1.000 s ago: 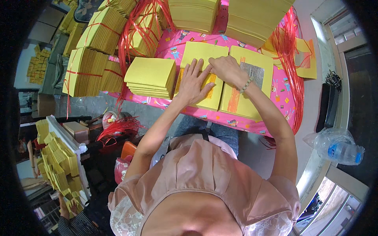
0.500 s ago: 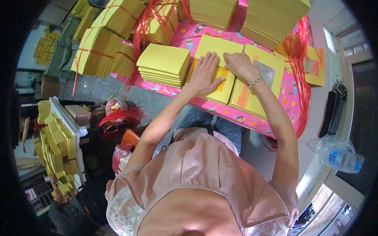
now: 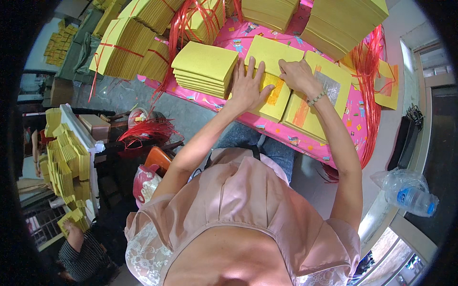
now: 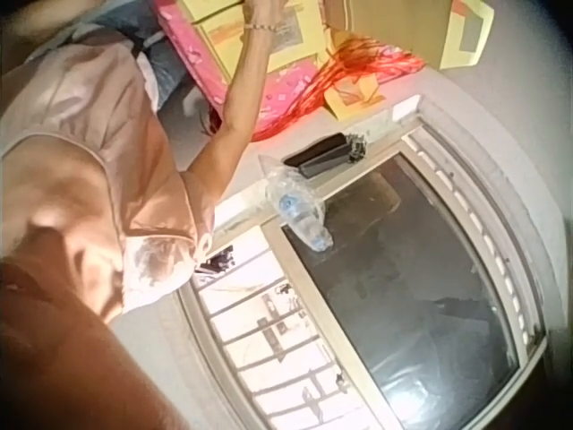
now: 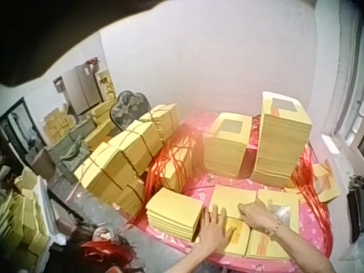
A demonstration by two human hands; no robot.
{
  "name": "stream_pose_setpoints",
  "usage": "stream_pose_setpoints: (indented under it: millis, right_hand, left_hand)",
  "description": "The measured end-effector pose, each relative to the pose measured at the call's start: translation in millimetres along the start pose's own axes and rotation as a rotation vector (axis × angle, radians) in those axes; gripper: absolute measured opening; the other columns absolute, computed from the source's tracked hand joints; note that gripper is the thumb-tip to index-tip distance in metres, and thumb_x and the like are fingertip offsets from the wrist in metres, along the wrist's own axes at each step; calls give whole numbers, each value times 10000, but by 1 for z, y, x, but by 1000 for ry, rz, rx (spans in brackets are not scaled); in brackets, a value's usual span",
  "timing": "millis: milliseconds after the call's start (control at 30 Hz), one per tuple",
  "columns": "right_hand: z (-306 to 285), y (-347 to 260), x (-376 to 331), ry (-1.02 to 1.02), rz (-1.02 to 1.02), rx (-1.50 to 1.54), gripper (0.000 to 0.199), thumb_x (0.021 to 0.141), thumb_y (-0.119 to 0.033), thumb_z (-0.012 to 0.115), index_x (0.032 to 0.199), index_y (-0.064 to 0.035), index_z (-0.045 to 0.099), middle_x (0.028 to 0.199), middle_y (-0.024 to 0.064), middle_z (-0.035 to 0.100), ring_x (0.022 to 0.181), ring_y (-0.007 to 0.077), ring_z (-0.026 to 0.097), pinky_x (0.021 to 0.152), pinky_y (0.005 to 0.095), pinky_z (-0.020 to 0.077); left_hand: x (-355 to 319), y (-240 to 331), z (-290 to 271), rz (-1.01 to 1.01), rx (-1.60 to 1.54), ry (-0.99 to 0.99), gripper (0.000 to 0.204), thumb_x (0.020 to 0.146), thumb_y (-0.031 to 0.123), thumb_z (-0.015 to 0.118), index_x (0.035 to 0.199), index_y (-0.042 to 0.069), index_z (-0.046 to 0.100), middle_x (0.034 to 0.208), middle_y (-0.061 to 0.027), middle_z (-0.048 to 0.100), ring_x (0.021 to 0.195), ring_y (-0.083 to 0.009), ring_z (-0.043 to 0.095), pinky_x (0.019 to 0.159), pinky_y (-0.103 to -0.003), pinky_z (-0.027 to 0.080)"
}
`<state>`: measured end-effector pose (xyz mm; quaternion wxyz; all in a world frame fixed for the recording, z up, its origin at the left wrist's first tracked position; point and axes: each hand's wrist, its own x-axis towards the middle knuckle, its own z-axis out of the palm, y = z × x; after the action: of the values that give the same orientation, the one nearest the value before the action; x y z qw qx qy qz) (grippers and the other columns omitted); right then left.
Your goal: The person is folding yellow Joss paper, likely for ceremonial use.
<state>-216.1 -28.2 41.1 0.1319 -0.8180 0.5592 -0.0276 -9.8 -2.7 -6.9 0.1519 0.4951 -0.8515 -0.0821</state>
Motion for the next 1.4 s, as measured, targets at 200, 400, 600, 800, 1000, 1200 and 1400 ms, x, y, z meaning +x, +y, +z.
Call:
stream_pose_setpoints:
  millis: [200, 400, 600, 800, 1000, 1200, 1400]
  right_hand:
    - [-1, -5, -4, 24, -18, -18, 197, 869, -193, 682, 922, -84, 527, 739, 113, 645, 772, 343, 645, 734, 455, 433]
    - [3, 0, -1, 7, 26, 54, 211, 888, -220, 676, 925, -77, 527, 778, 117, 666, 801, 335, 658, 780, 466, 425]
    - [0, -4, 1, 8, 24, -37, 286, 889, -301, 683, 953, -54, 553, 785, 132, 683, 823, 344, 669, 790, 477, 438]
    - [-5, -13, -9, 196, -14, -69, 323, 838, -299, 734, 944, -44, 567, 802, 119, 682, 805, 326, 668, 811, 456, 453]
    - [4, -12, -13, 315, -204, -323, 242, 832, -275, 709, 831, -54, 609, 761, 116, 657, 724, 280, 656, 740, 384, 489]
    - [11, -8, -15, 474, -178, -385, 119, 849, -176, 650, 812, -72, 606, 746, 97, 652, 662, 261, 640, 731, 378, 486]
    - [-2, -29, -25, 616, -150, -400, 141, 855, -193, 656, 789, -85, 593, 710, 74, 625, 658, 248, 629, 805, 385, 457]
  left_hand:
    - [-2, -1, 7, -4, -49, 33, 834, 935, 580, 485, 1530, 22, 307, 1575, -302, 211, 1463, -522, 95, 1202, -576, 80]
    - [0, -3, 14, 11, 34, 74, 773, 949, 584, 456, 1529, 85, 341, 1550, -327, 245, 1455, -521, 149, 1183, -588, 131]
    - [0, -5, 18, 76, -47, 112, 648, 966, 557, 447, 1534, 257, 359, 1538, -369, 216, 1462, -508, 147, 1174, -586, 173]
    - [3, -5, 5, 83, -96, 23, 666, 968, 562, 450, 1537, 229, 352, 1543, -377, 182, 1459, -523, 134, 1164, -592, 209]
    - [8, -2, -3, 46, -185, 54, 734, 929, 466, 581, 1494, 47, 373, 1521, -422, 151, 1426, -545, 164, 1157, -587, 200]
    - [14, 29, -6, -80, -738, 435, 803, 855, 203, 699, 1444, -100, 246, 1370, -374, 320, 1338, -486, 253, 1121, -556, 235]
    - [63, 33, 13, -489, -1362, 343, 912, 885, 160, 723, 1451, -39, 36, 1205, -246, 495, 750, -212, 664, 619, -293, 571]
